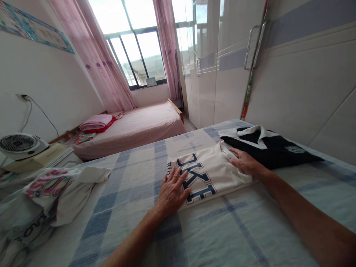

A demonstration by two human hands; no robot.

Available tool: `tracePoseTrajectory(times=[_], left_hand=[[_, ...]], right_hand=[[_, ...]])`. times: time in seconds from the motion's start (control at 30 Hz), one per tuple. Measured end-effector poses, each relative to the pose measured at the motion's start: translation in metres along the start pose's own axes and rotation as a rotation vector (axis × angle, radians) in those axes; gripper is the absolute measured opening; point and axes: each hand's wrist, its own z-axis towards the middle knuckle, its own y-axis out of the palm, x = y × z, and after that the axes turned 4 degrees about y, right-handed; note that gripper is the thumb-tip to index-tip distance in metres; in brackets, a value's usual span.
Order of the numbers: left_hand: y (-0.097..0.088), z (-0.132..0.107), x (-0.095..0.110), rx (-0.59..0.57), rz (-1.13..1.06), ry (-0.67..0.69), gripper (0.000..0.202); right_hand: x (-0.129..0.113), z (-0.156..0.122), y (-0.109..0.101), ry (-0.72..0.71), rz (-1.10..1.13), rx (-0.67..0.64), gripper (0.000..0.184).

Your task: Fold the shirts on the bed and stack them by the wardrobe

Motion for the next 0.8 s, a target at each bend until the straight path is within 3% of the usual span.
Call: tracePoseTrajectory(times=[0.13, 0.2, 0.3, 0.43, 0.57, 0.8], left_hand=[[-0.009, 0.012, 0.003, 0.077, 0.03, 0.013, 0.046], [-0.016, 0.022, 0.002, 0.141, 0.043, 0.031, 0.043], [-0.024, 0.04, -0.011, 0.166, 0.016, 0.019, 0.044], [-0.028, 0.064, -0.049, 0.139, -0.179, -0.211, 0.043], [-0.033, 0.082, -0.082, 0.076, -0.318, -0.278, 0.031], [-0.042, 0.084, -0.083, 0.029, -0.515, -0.308, 0.031]], right_hand=[[-0.018, -0.013, 0.001, -0.3, -0.462, 0.365, 0.052], [-0.033, -0.027, 0.014, -0.533, -0.534, 0.365, 0.05], [-0.043, -0.044, 0.043, -0.739, -0.622, 0.168, 0.05], [-0.031, -0.051, 0.072, -0.673, -0.742, -0.086, 0.051], [-0.021, -0.05, 0.074, -0.639, -0.773, -0.106, 0.054], [-0.021, -0.049, 0.073, -0.648, -0.794, -0.103, 0.055]])
